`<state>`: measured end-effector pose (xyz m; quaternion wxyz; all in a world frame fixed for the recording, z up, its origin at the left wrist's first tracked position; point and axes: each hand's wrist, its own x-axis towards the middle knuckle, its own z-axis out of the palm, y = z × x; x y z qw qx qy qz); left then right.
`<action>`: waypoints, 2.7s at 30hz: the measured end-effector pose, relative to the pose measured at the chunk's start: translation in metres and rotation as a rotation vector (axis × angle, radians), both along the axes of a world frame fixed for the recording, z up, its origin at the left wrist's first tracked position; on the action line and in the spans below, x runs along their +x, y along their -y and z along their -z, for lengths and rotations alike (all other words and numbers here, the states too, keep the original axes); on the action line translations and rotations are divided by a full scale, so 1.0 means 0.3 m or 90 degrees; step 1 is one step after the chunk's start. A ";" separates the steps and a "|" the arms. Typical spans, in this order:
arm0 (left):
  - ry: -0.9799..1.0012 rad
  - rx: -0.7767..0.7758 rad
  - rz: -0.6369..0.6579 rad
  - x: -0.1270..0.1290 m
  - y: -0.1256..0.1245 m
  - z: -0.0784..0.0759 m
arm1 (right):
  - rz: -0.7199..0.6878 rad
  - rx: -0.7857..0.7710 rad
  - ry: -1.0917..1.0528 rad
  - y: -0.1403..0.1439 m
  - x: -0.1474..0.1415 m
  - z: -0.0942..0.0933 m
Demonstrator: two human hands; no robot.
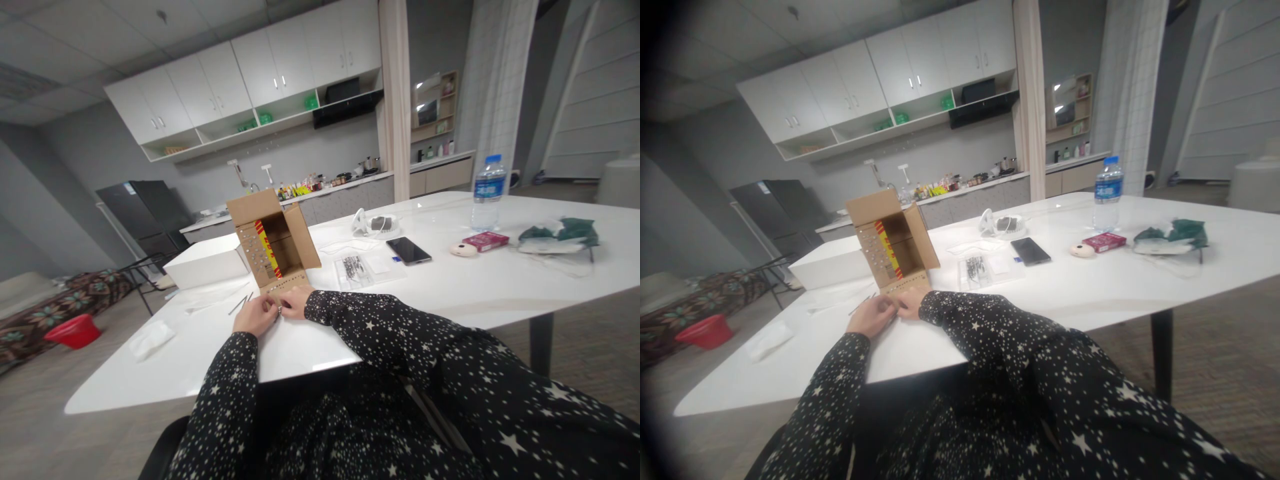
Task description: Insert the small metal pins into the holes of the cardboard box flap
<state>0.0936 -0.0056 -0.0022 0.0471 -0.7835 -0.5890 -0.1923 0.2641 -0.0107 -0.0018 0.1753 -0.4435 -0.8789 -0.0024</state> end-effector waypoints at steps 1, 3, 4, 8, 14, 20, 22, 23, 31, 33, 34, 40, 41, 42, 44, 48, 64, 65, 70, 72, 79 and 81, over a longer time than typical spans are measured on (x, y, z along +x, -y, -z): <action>-0.004 -0.005 0.002 0.000 0.000 0.001 | 0.000 0.002 -0.003 0.002 0.000 -0.001; -0.009 -0.019 0.007 0.002 -0.001 0.001 | 0.002 0.003 -0.002 0.005 -0.001 -0.003; -0.011 -0.026 0.008 0.003 0.000 0.001 | 0.004 0.003 0.000 0.006 -0.002 -0.004; -0.021 -0.060 0.004 0.008 0.002 -0.001 | 0.001 0.001 0.006 0.007 -0.002 -0.005; -0.030 -0.089 -0.014 0.013 0.007 -0.006 | 0.007 0.006 0.003 0.001 -0.003 0.000; -0.026 -0.086 -0.017 0.011 0.004 -0.002 | 0.008 0.001 0.006 0.003 -0.003 -0.001; -0.023 -0.088 -0.014 0.011 0.004 -0.001 | 0.009 -0.001 0.004 0.003 -0.003 -0.001; -0.022 -0.089 -0.013 0.011 0.004 -0.001 | 0.009 0.000 0.001 0.002 -0.003 0.000; -0.012 -0.080 -0.021 0.014 0.001 0.004 | 0.008 0.005 0.008 -0.003 -0.005 0.005; -0.016 -0.084 -0.022 0.013 0.000 0.005 | 0.009 0.006 0.008 -0.003 -0.005 0.004; -0.019 -0.087 -0.023 0.013 0.000 0.004 | 0.009 0.006 0.007 -0.003 -0.005 0.004; -0.025 -0.099 -0.018 0.014 0.004 0.000 | 0.005 -0.001 0.000 -0.010 -0.005 0.011; -0.025 -0.097 -0.021 0.014 0.004 0.000 | 0.005 -0.002 -0.001 -0.012 -0.005 0.013; -0.025 -0.096 -0.025 0.013 0.004 0.000 | 0.006 -0.004 -0.003 -0.014 -0.006 0.015; -0.026 -0.095 -0.033 0.012 0.003 0.001 | 0.008 -0.005 -0.006 -0.016 -0.006 0.018; -0.031 -0.101 -0.041 0.012 0.002 0.001 | 0.006 0.000 -0.002 -0.017 -0.006 0.019; -0.074 -0.076 -0.071 0.011 0.003 -0.001 | 0.013 0.000 -0.005 -0.005 -0.005 0.007; -0.070 -0.069 -0.074 0.010 0.003 -0.002 | 0.014 -0.001 -0.005 -0.005 -0.005 0.007; -0.017 -0.031 -0.060 0.007 0.006 -0.006 | 0.016 -0.003 -0.002 -0.004 -0.005 0.006; 0.010 -0.021 -0.043 0.008 0.010 -0.009 | 0.016 -0.006 0.002 -0.002 -0.004 0.003; 0.088 0.040 -0.027 0.014 0.023 -0.023 | 0.007 0.004 0.000 0.000 0.000 0.002; 0.107 0.045 -0.028 0.015 0.026 -0.026 | 0.011 0.006 -0.004 -0.001 -0.001 0.004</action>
